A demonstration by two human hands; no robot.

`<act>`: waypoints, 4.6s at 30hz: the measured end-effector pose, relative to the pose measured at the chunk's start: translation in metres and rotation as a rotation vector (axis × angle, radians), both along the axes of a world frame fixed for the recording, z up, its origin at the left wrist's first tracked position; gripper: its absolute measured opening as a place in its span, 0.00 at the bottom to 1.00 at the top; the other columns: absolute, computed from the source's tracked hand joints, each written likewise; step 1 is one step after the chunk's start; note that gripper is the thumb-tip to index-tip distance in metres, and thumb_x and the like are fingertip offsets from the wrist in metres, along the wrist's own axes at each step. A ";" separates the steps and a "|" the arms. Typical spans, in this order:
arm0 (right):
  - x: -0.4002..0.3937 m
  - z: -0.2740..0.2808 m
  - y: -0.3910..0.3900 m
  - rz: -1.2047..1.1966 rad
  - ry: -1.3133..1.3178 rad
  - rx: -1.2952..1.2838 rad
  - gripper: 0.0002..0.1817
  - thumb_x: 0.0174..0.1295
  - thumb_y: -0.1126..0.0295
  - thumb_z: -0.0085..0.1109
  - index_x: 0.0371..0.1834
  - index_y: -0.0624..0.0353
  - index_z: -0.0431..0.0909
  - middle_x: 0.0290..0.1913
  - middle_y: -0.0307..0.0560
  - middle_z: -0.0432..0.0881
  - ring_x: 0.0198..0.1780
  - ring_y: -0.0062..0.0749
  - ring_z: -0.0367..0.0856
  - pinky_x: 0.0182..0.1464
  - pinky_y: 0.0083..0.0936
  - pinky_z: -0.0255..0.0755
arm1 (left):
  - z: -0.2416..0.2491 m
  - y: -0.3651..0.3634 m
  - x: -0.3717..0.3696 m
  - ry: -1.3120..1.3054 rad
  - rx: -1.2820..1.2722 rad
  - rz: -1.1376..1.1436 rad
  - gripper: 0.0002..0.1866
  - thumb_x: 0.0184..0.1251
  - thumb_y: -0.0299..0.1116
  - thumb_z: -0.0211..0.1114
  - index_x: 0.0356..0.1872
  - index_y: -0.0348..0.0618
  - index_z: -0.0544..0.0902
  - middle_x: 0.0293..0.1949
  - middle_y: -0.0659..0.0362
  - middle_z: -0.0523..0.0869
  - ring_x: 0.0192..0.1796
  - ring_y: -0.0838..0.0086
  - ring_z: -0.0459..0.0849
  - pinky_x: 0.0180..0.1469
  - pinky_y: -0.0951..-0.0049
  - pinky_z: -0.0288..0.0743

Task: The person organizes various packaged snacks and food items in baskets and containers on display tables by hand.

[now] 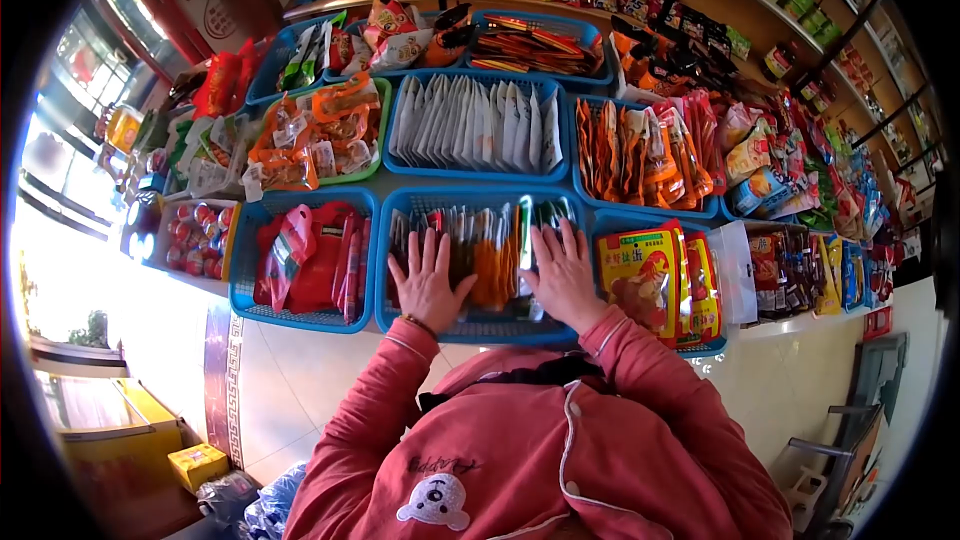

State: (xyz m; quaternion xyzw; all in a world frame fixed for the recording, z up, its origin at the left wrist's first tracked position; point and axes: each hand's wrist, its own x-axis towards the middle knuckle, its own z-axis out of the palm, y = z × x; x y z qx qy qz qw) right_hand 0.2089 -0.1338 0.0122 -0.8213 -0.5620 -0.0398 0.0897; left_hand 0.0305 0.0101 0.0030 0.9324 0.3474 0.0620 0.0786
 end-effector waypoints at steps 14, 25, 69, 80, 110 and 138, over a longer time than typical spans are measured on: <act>0.005 0.000 -0.001 0.077 -0.012 -0.017 0.36 0.63 0.51 0.56 0.67 0.67 0.64 0.70 0.57 0.63 0.75 0.49 0.51 0.75 0.49 0.37 | -0.004 0.003 0.007 -0.114 0.047 -0.017 0.36 0.62 0.58 0.59 0.66 0.47 0.69 0.72 0.51 0.61 0.75 0.55 0.52 0.69 0.35 0.37; 0.025 0.009 -0.009 0.206 0.219 0.039 0.27 0.61 0.61 0.61 0.61 0.64 0.71 0.67 0.57 0.67 0.73 0.50 0.55 0.73 0.49 0.44 | 0.034 0.000 -0.018 -0.392 -0.162 0.007 0.36 0.59 0.40 0.66 0.68 0.45 0.64 0.69 0.49 0.65 0.74 0.53 0.55 0.74 0.49 0.45; -0.025 -0.041 -0.170 -0.891 0.064 0.521 0.18 0.62 0.74 0.54 0.56 0.63 0.68 0.60 0.63 0.69 0.64 0.57 0.65 0.67 0.44 0.59 | -0.013 0.195 -0.176 -0.117 0.075 0.079 0.29 0.61 0.39 0.64 0.64 0.46 0.70 0.66 0.51 0.69 0.68 0.53 0.65 0.66 0.52 0.59; -0.075 0.060 0.003 -0.313 0.597 0.334 0.17 0.63 0.72 0.58 0.55 0.63 0.74 0.54 0.56 0.78 0.55 0.46 0.77 0.57 0.35 0.71 | 0.017 0.215 -0.199 -0.607 0.059 0.354 0.13 0.71 0.30 0.53 0.51 0.40 0.78 0.44 0.44 0.84 0.47 0.50 0.83 0.47 0.60 0.78; -0.197 0.003 0.185 0.544 0.235 -0.014 0.13 0.60 0.64 0.57 0.44 0.58 0.80 0.52 0.47 0.76 0.63 0.42 0.67 0.66 0.39 0.59 | -0.025 0.203 -0.182 -0.460 -0.747 0.311 0.26 0.54 0.47 0.72 0.44 0.33 0.79 0.36 0.42 0.85 0.39 0.48 0.84 0.39 0.61 0.78; -0.186 -0.013 0.189 0.634 0.229 -0.013 0.12 0.61 0.59 0.56 0.37 0.55 0.82 0.50 0.45 0.79 0.62 0.37 0.69 0.63 0.36 0.57 | -0.024 0.236 -0.216 -0.328 -0.574 0.551 0.28 0.53 0.46 0.72 0.49 0.36 0.79 0.46 0.47 0.84 0.46 0.57 0.83 0.52 0.66 0.76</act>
